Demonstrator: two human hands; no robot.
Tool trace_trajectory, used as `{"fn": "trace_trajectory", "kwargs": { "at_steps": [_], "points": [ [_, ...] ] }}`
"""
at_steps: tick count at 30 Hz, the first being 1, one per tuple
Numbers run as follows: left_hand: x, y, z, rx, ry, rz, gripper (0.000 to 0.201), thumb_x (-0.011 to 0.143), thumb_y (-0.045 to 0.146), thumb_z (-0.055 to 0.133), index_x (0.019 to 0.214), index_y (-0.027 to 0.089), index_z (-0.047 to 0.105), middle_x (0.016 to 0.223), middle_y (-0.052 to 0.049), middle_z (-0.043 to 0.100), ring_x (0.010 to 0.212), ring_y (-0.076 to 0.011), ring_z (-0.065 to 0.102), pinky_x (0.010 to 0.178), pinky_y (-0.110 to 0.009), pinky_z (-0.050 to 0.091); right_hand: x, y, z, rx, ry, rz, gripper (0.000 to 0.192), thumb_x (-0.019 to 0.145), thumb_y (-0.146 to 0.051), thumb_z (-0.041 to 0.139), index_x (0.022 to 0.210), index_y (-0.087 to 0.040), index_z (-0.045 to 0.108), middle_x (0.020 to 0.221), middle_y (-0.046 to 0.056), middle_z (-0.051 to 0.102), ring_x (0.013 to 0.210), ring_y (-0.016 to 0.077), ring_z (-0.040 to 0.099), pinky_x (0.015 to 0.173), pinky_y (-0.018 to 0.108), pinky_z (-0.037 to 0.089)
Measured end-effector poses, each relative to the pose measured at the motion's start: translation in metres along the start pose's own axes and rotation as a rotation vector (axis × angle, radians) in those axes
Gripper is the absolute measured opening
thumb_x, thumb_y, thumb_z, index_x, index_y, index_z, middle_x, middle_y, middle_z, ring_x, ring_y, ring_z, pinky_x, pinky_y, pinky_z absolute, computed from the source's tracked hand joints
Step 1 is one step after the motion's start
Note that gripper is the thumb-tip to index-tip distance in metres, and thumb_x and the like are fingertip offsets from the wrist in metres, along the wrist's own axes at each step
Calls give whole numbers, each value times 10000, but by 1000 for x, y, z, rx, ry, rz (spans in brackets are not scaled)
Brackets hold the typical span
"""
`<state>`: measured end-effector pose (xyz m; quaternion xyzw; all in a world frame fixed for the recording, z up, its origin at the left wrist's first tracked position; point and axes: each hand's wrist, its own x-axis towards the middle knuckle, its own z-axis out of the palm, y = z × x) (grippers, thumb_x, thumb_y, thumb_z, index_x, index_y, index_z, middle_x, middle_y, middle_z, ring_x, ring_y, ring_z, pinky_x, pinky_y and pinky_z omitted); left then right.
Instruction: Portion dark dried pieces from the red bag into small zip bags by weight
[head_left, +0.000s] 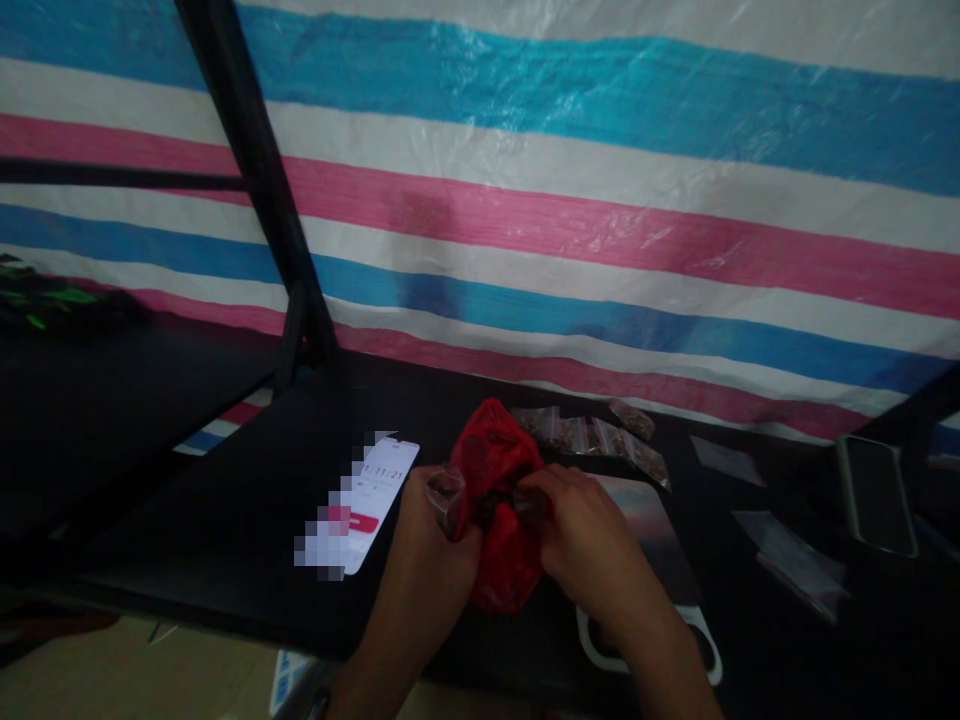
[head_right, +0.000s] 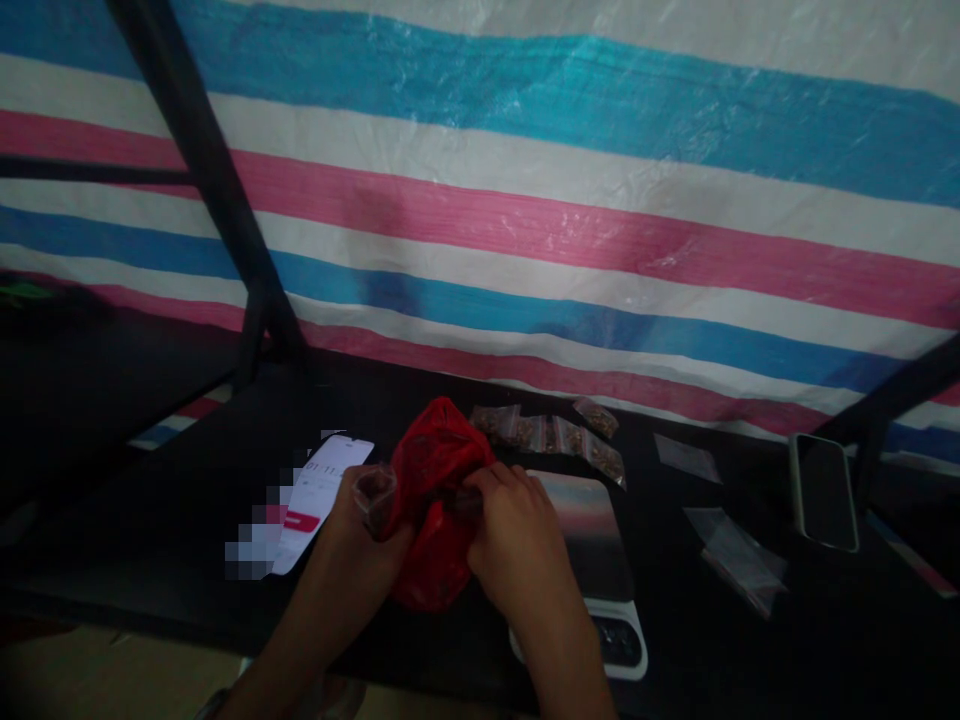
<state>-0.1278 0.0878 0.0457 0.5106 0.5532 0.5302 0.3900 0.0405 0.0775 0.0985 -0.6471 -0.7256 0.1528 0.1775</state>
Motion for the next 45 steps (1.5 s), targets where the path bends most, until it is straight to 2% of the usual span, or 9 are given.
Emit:
{"fn": "trace_trajectory", "kwargs": {
  "at_steps": [3, 7, 14, 19, 23, 32, 36, 40, 45],
  "points": [
    [-2, 2, 1, -39, -145, -73, 392, 783, 142, 662, 1138, 228, 520, 1127, -62, 704, 1059, -283, 733, 931, -455, 584, 1, -1, -2, -54, 2, 74, 333, 863, -7, 591, 1080, -186, 771, 1141, 106, 750, 1079, 279, 674, 1004, 408, 459],
    [-6, 4, 4, -65, -199, -92, 389, 809, 89, 615, 1157, 237, 522, 1193, -64, 700, 1210, -277, 692, 1014, -431, 561, 1, -3, -4, -115, 16, 127, 343, 852, -14, 592, 1094, -182, 768, 1161, 120, 722, 1097, 298, 659, 992, 411, 468],
    [-9, 9, 13, -132, -231, -131, 411, 780, 119, 597, 1176, 220, 552, 1184, -56, 698, 1113, -236, 713, 1031, -410, 563, 0, -5, 2, -153, 12, 132, 369, 879, -18, 567, 1158, -172, 754, 1233, 144, 711, 1145, 326, 659, 1004, 436, 476],
    [-5, 15, 15, -178, -139, -105, 384, 684, 197, 591, 1067, 195, 613, 1054, -65, 724, 974, -265, 728, 913, -427, 603, 7, -2, 7, -42, 15, 52, 474, 809, 59, 554, 1150, -196, 764, 1213, 104, 746, 1175, 297, 659, 1032, 421, 461],
    [-1, 25, 8, -119, -57, -38, 339, 685, 269, 594, 1009, 193, 658, 1045, -73, 713, 1020, -290, 700, 956, -446, 581, 11, 5, 13, 81, 48, 9, 446, 792, 56, 571, 1074, -218, 781, 1138, 76, 779, 1131, 277, 678, 986, 404, 465],
    [1, 18, -1, -65, 58, 125, 315, 685, 225, 599, 1000, 221, 605, 980, -39, 673, 926, -256, 687, 850, -396, 602, 13, 9, 29, 640, -2, 3, 491, 776, 51, 562, 1104, -232, 793, 1113, 51, 814, 1050, 234, 744, 959, 366, 539],
    [0, 11, -4, -36, 59, 147, 322, 709, 196, 615, 1027, 242, 581, 1026, -28, 647, 940, -239, 670, 885, -394, 590, 14, 9, 26, 825, -37, -20, 473, 777, 36, 549, 1093, -226, 783, 1081, 32, 807, 1001, 206, 738, 916, 336, 546],
    [-1, 10, -6, -49, 34, 141, 335, 713, 167, 619, 1029, 253, 547, 984, -6, 634, 892, -218, 666, 848, -373, 589, 16, 8, 18, 845, -11, -67, 387, 827, -27, 582, 1078, -242, 783, 1091, 17, 796, 985, 191, 706, 906, 324, 532],
    [-2, 7, -7, -38, -29, 111, 252, 859, 282, 682, 1042, 261, 511, 965, 10, 608, 895, -210, 662, 819, -357, 578, 12, 1, 5, 871, 50, -87, 341, 859, -84, 641, 1135, -249, 753, 1147, 14, 783, 1055, 185, 704, 984, 321, 528]
  ]
}}
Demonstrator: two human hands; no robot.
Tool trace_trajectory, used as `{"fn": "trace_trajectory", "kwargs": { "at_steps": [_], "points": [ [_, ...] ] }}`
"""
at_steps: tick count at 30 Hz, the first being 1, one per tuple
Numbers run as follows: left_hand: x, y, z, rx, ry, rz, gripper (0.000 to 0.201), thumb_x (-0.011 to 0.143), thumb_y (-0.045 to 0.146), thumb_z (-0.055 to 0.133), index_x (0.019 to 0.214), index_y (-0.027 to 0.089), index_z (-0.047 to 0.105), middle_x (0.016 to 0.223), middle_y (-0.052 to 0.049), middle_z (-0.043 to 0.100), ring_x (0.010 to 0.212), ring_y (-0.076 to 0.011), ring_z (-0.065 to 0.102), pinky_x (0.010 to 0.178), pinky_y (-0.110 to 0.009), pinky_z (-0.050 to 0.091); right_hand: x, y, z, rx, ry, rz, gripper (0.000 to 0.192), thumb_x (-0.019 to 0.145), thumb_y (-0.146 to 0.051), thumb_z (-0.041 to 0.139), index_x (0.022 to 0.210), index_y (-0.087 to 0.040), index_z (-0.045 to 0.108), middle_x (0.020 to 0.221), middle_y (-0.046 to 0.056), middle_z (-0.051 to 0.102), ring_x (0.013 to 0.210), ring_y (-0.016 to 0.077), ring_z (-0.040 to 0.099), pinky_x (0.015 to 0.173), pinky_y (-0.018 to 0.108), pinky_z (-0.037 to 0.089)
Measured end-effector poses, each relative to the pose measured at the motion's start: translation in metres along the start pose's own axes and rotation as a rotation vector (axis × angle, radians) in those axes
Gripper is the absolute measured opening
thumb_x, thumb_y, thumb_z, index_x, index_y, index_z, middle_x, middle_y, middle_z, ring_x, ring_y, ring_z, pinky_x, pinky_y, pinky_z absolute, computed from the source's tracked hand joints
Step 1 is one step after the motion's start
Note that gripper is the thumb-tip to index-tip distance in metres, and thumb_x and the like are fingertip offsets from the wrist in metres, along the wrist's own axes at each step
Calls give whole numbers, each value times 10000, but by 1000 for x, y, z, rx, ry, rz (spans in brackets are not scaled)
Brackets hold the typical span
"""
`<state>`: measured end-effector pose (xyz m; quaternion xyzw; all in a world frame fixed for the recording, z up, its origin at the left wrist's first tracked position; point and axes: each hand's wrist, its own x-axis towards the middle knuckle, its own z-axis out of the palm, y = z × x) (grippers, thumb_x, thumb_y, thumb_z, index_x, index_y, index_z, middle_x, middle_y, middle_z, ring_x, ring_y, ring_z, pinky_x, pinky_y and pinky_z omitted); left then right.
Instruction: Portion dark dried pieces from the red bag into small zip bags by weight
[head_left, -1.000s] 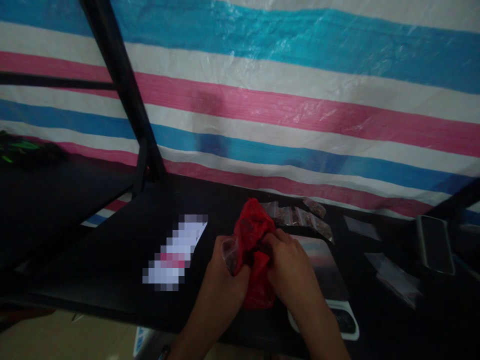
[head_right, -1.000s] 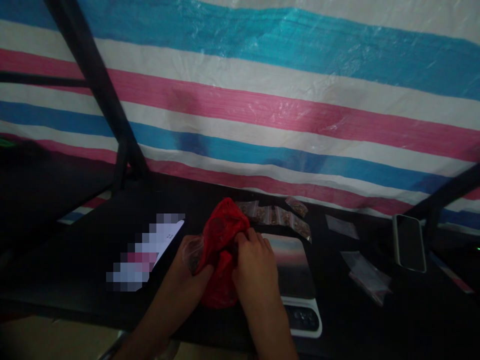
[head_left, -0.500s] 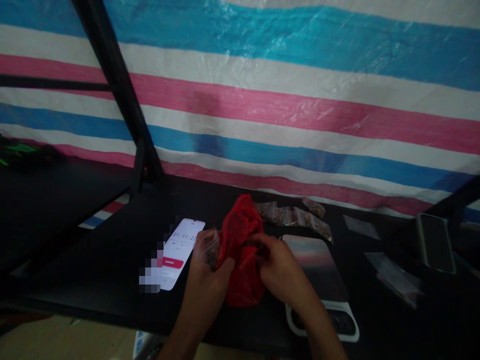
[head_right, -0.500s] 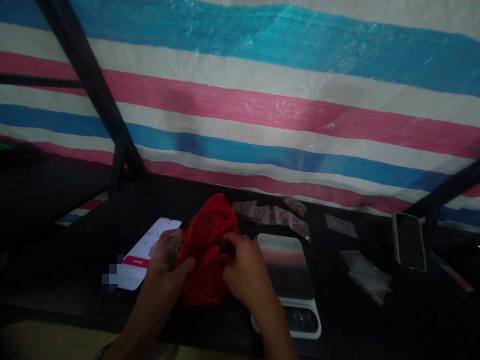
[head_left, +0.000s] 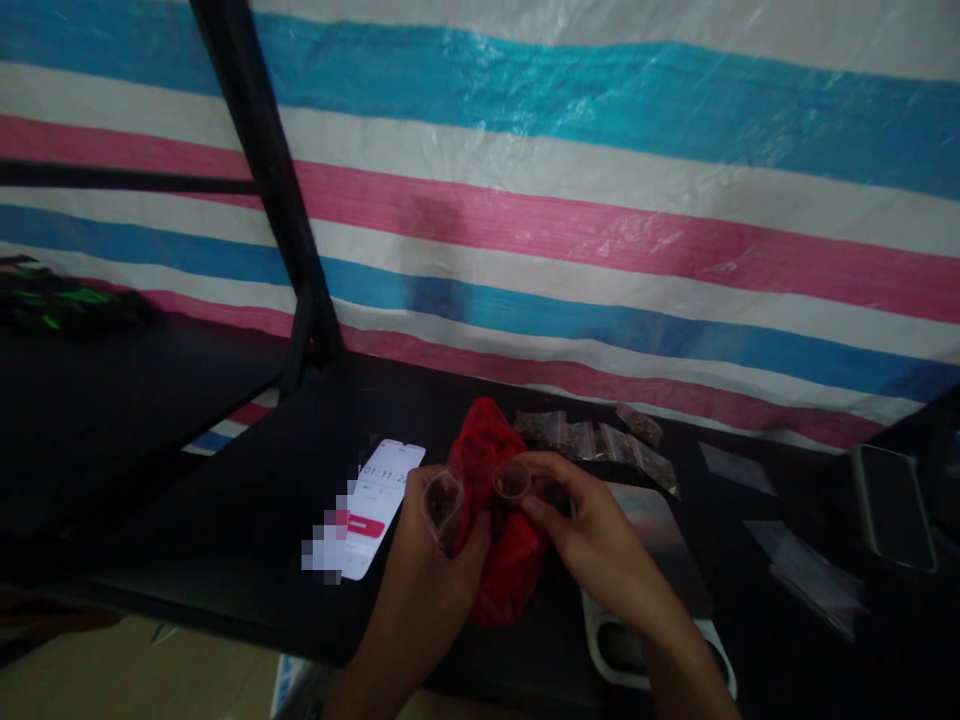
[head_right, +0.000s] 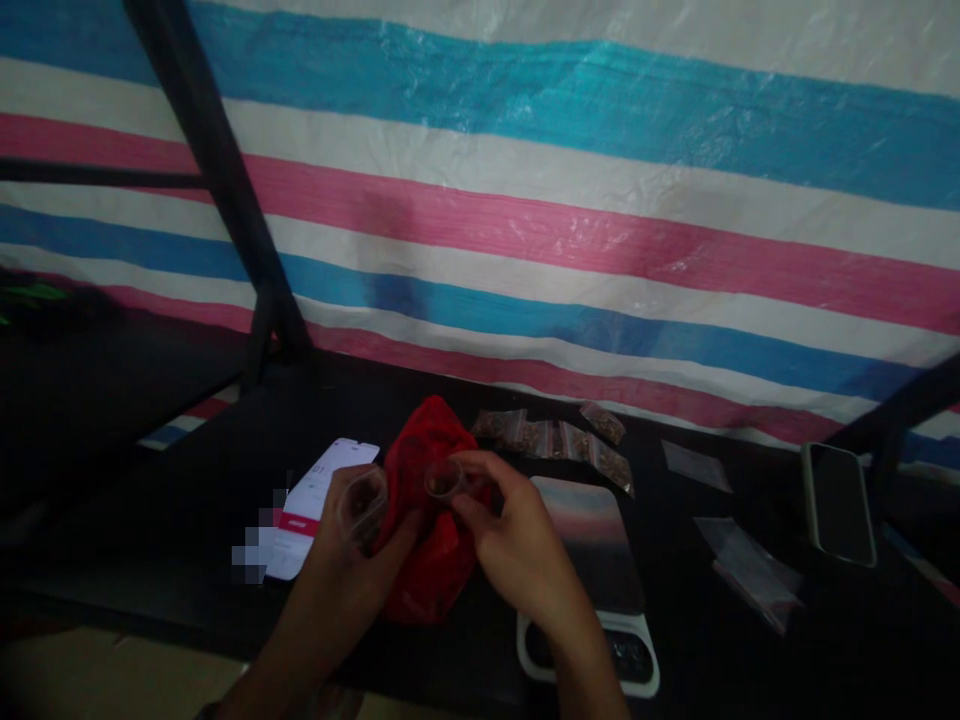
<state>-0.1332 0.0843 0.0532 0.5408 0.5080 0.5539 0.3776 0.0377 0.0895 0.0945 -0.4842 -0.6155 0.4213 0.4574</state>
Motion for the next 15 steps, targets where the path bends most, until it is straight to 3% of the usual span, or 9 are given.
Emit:
{"fn": "trace_trajectory", "kwargs": {
  "at_steps": [6, 15],
  "points": [
    [-3, -4, -1, 47, -167, -43, 231, 977, 383, 641, 1138, 242, 551, 1103, -49, 641, 1013, -245, 674, 870, -397, 556, -10, -24, 10, -211, 51, -164, 386, 907, -50, 626, 1182, -289, 749, 1225, 16, 729, 1167, 175, 678, 1065, 320, 514],
    [-1, -2, 1, 62, -196, 20, 113, 986, 299, 577, 1070, 229, 609, 1071, -50, 627, 980, -243, 640, 848, -380, 518, -19, -35, 22, -594, -134, -277, 698, 827, 125, 431, 1268, -312, 750, 1382, 30, 652, 1210, 181, 681, 1070, 353, 549]
  ]
}}
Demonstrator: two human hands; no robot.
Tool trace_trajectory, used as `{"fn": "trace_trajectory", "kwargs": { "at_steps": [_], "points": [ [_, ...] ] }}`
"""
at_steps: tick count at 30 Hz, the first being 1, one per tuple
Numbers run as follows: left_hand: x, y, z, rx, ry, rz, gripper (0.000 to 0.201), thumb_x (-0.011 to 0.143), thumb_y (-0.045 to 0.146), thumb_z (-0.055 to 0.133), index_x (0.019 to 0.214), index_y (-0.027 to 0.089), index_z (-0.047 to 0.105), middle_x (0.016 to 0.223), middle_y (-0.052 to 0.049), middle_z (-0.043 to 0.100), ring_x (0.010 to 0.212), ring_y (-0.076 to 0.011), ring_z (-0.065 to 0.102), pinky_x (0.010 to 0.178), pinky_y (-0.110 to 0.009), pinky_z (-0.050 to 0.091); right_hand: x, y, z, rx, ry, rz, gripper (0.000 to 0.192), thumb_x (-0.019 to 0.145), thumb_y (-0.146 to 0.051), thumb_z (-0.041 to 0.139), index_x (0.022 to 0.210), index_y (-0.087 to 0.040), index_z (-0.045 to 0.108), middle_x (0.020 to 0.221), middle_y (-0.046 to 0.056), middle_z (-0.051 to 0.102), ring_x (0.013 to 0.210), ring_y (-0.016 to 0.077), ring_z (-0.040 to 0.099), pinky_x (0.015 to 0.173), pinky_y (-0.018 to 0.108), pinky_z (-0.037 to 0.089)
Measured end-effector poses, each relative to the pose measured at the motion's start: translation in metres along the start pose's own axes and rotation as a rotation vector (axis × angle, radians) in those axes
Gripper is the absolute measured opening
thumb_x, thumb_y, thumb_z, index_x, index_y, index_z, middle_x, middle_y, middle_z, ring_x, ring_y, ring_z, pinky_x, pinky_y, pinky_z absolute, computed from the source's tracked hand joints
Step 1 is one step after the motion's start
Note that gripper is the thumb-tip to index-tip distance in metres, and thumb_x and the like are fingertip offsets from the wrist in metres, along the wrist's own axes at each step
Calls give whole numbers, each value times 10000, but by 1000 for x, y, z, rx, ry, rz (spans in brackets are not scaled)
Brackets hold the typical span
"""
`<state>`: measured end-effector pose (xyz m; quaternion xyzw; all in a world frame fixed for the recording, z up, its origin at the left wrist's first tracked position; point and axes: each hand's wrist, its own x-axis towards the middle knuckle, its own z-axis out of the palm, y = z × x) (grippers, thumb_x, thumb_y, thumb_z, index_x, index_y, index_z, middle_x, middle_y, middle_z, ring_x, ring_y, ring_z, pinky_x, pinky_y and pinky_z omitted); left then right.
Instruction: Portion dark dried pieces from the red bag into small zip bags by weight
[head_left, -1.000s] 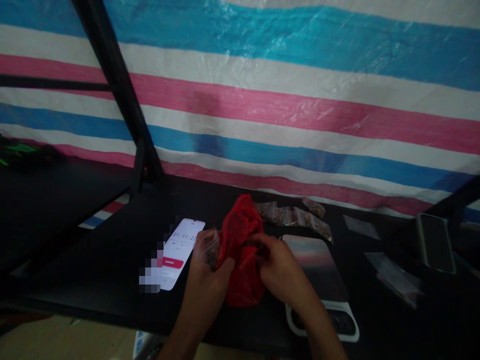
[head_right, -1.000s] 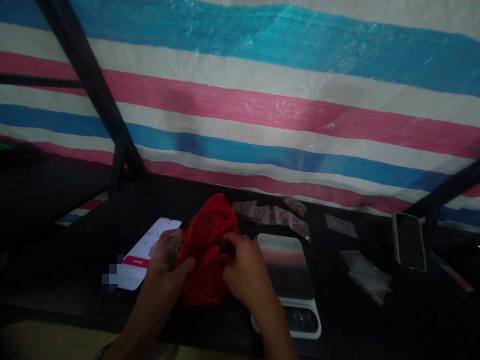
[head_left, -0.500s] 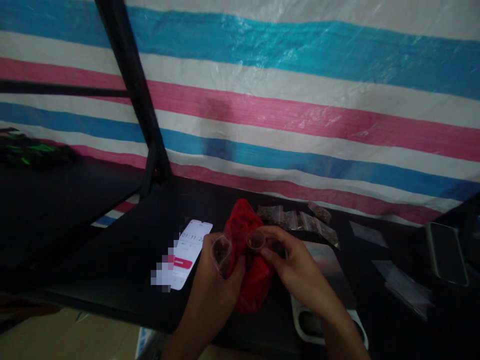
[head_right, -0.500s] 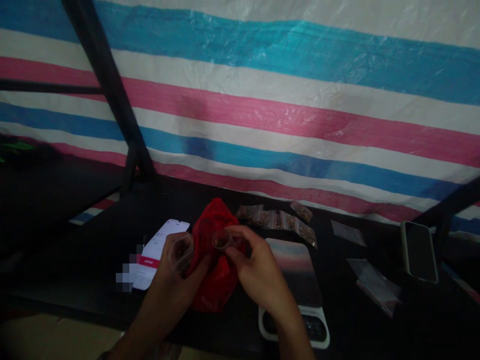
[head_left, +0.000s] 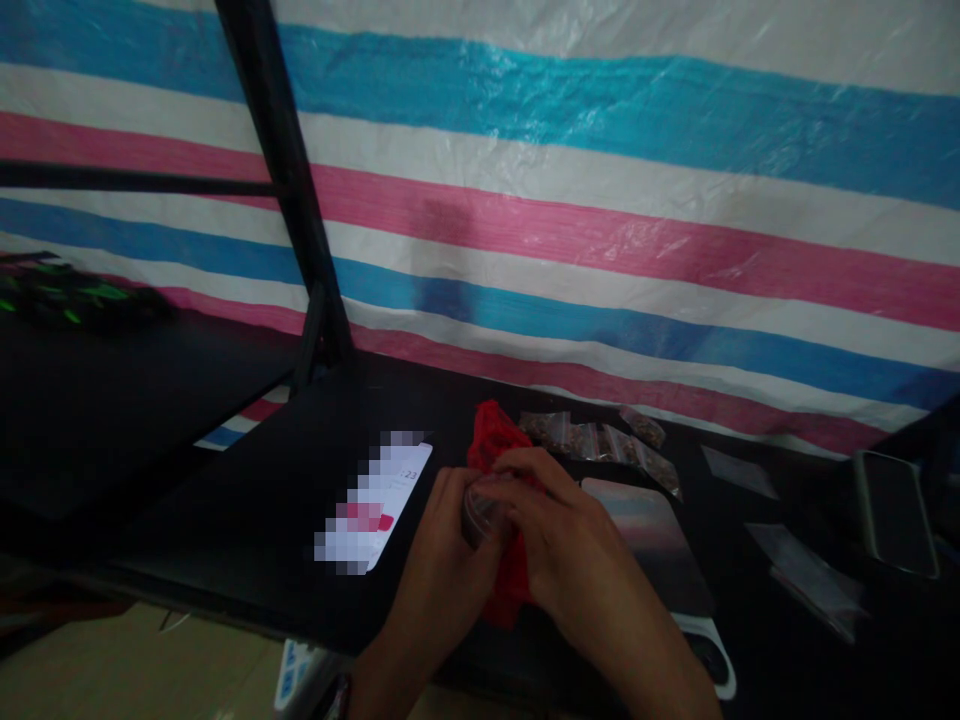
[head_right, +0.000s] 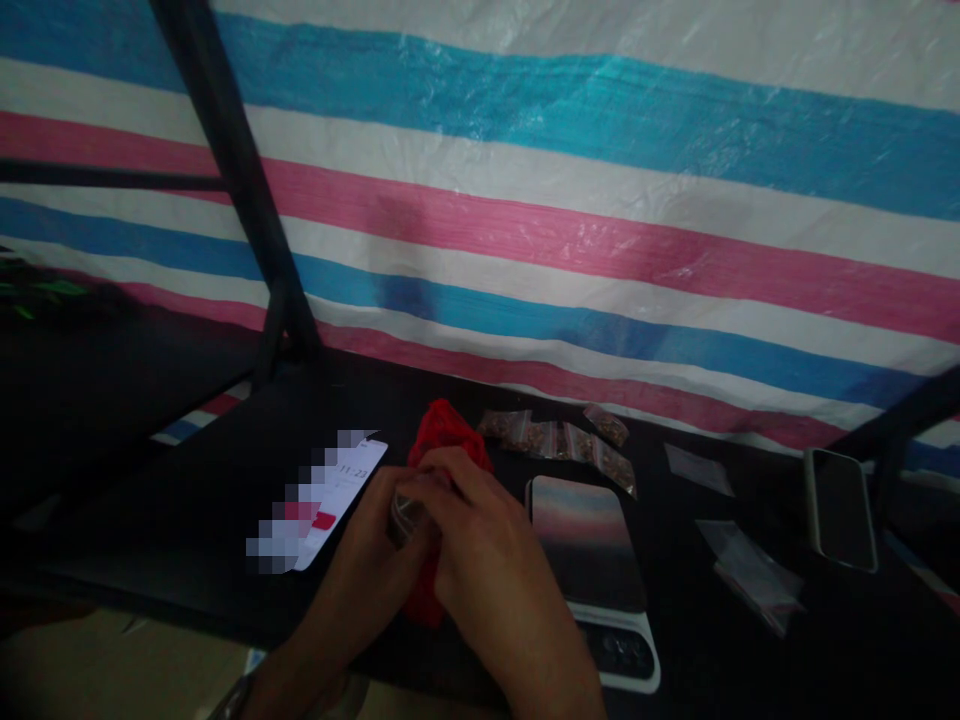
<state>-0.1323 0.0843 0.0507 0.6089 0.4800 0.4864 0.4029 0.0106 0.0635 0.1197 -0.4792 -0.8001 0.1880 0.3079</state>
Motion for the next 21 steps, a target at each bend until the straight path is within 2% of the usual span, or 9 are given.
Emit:
{"fn": "trace_trajectory", "kwargs": {
  "at_steps": [2, 4, 7, 9, 12, 14, 17, 21],
  "points": [
    [1, -1, 1, -13, -9, -20, 140, 997, 339, 574, 1077, 228, 604, 1081, -54, 631, 989, -247, 644, 854, -386, 520, 0, 1, -1, -20, 9, -14, 699, 839, 121, 424, 1275, -319, 747, 1392, 26, 654, 1225, 187, 678, 1081, 362, 545],
    [1, -3, 1, 1, 14, -38, 158, 996, 373, 586, 1062, 230, 582, 1040, -44, 627, 940, -244, 641, 815, -379, 518, 1, 4, -2, -12, 91, -27, 621, 900, 79, 430, 1256, -315, 752, 1374, 35, 659, 1225, 188, 679, 1070, 351, 549],
    [0, -5, -1, 76, 91, -54, 131, 930, 289, 638, 991, 242, 532, 939, -4, 594, 836, -225, 615, 761, -360, 500, 4, 14, -1, 12, 215, 13, 496, 943, 23, 481, 1218, -284, 756, 1327, 54, 662, 1204, 192, 682, 1033, 327, 553],
    [-1, -4, -2, 116, 107, -90, 159, 879, 226, 653, 952, 249, 513, 886, 17, 578, 792, -217, 602, 740, -349, 491, 5, 22, 0, 24, 160, 89, 495, 910, 43, 506, 1194, -271, 762, 1284, 50, 671, 1149, 191, 694, 1015, 324, 548],
    [-2, 0, -4, 125, 54, -193, 166, 862, 184, 639, 924, 255, 503, 819, 35, 581, 742, -212, 606, 697, -329, 477, 4, 29, 3, -12, -48, 220, 505, 847, 75, 525, 1134, -249, 786, 1224, 53, 686, 1054, 194, 708, 949, 317, 547],
    [-1, 2, -4, 124, 29, -240, 176, 851, 136, 605, 919, 258, 498, 806, 38, 595, 736, -212, 623, 689, -323, 470, 4, 31, 5, -98, -125, 295, 493, 822, 75, 543, 1120, -230, 791, 1226, 72, 685, 1031, 212, 707, 920, 332, 542],
    [-1, 4, -4, 140, 29, -254, 187, 845, 116, 585, 941, 259, 513, 847, 20, 640, 784, -231, 659, 712, -340, 476, 4, 35, 6, -215, -108, 338, 525, 782, 99, 530, 1116, -220, 781, 1241, 83, 686, 1046, 233, 697, 956, 370, 520],
    [-6, 12, -2, 195, 54, -278, 129, 877, 191, 615, 923, 262, 517, 806, 13, 640, 741, -244, 663, 685, -347, 470, 6, 41, 8, -249, -57, 351, 484, 789, 104, 505, 1051, -214, 758, 1201, 81, 698, 1043, 230, 693, 954, 362, 507]
  ]
}}
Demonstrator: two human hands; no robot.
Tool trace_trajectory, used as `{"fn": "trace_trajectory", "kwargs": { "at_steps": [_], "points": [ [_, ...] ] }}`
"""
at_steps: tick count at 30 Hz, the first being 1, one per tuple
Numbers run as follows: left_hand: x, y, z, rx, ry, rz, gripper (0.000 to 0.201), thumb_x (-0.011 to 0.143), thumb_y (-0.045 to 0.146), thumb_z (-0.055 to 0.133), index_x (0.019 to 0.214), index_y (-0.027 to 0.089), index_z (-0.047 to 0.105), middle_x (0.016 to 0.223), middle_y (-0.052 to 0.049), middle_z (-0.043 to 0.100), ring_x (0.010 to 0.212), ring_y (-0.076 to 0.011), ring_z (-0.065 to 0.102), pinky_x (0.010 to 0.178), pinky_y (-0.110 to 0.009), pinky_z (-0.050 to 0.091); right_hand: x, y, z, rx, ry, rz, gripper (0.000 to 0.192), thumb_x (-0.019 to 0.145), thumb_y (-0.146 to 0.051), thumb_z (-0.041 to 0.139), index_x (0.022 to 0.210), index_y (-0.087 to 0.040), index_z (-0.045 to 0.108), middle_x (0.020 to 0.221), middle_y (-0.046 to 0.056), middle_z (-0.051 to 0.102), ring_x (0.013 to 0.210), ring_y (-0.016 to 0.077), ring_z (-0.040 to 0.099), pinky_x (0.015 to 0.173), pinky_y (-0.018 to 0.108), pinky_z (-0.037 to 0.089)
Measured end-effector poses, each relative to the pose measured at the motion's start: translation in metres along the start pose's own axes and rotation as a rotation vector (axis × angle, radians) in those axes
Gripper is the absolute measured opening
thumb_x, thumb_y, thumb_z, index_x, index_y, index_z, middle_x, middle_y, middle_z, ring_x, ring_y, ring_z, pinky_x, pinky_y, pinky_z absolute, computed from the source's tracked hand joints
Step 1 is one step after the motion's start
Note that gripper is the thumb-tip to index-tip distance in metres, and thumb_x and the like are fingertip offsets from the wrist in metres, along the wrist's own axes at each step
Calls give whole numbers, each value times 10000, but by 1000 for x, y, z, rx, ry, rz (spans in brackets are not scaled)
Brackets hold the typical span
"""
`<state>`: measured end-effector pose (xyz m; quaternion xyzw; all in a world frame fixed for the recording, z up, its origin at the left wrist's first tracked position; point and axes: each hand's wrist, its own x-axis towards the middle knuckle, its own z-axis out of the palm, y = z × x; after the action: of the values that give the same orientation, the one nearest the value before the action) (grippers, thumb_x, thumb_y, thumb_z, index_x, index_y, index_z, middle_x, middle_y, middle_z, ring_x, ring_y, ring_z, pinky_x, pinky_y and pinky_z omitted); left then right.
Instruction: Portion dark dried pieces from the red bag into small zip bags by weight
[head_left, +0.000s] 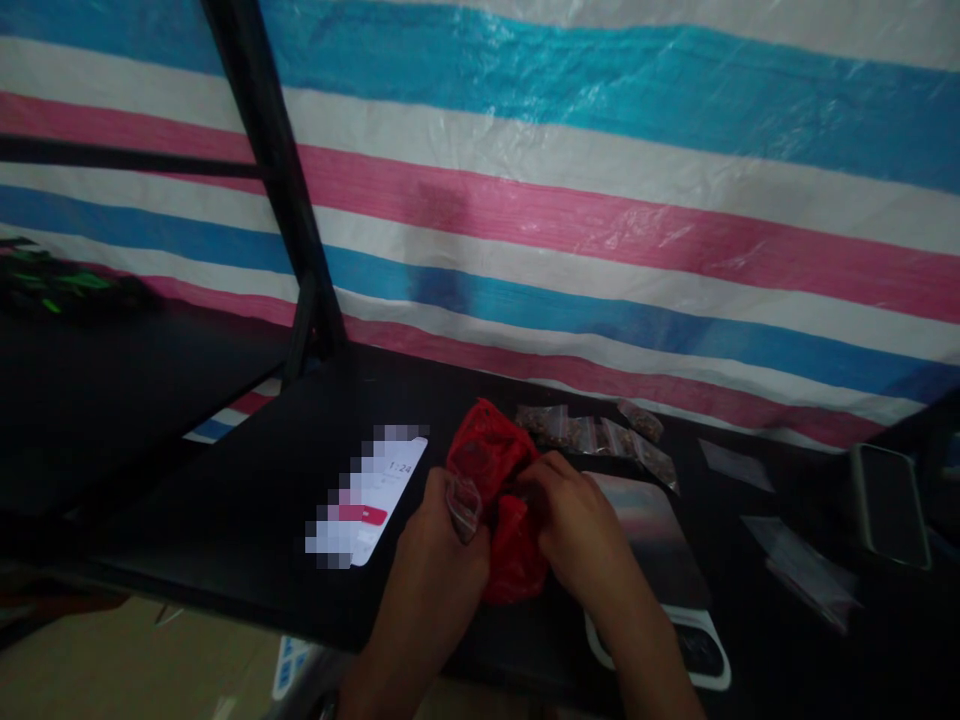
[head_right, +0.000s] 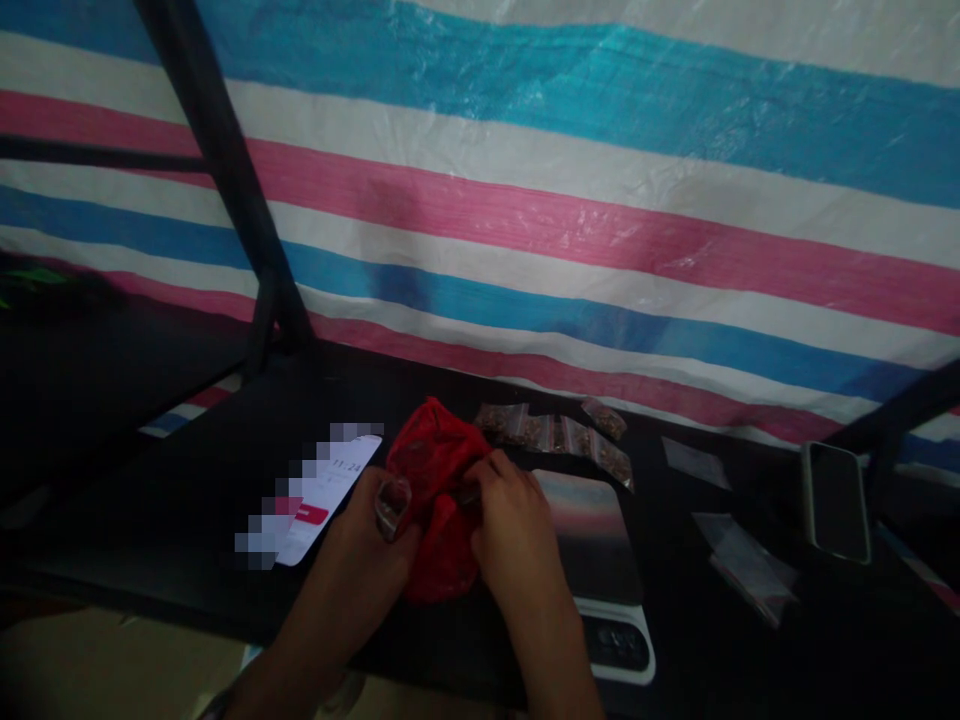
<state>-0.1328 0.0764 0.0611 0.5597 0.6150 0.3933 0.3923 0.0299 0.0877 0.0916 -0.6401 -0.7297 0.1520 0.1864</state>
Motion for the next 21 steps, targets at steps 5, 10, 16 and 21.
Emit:
{"fn": "trace_trajectory", "kwargs": {
  "at_steps": [5, 10, 16, 21],
  "points": [
    [-11, 5, 7, -31, -48, -56, 150, 843, 147, 586, 937, 258, 545, 842, -6, 692, 741, -237, 681, 660, -338, 491, 3, 4, 4, 11, -13, -62, 510, 789, 114, 499, 1116, -205, 725, 1223, 71, 689, 1080, 218, 669, 933, 333, 480],
    [-2, -4, 17, -445, -70, -90, 336, 708, 114, 616, 1017, 236, 568, 958, -25, 740, 941, -250, 736, 809, -370, 588, 4, 11, 4, 123, -38, -100, 482, 761, 131, 509, 1040, -203, 715, 1174, 56, 691, 1078, 205, 666, 923, 305, 472],
    [3, 3, 7, -616, 106, -143, 428, 612, 134, 658, 1017, 232, 558, 891, 13, 731, 816, -221, 739, 732, -344, 602, -2, 13, 4, 309, -57, -122, 520, 709, 162, 459, 972, -212, 706, 1145, 38, 701, 1041, 187, 673, 883, 284, 475],
    [1, 2, 1, -514, 144, -25, 358, 659, 155, 664, 981, 240, 531, 833, 53, 661, 739, -163, 663, 666, -275, 537, -4, 13, 7, 470, -36, -144, 485, 735, 124, 521, 1006, -226, 719, 1130, 29, 709, 1033, 178, 679, 908, 285, 504]
  ]
}}
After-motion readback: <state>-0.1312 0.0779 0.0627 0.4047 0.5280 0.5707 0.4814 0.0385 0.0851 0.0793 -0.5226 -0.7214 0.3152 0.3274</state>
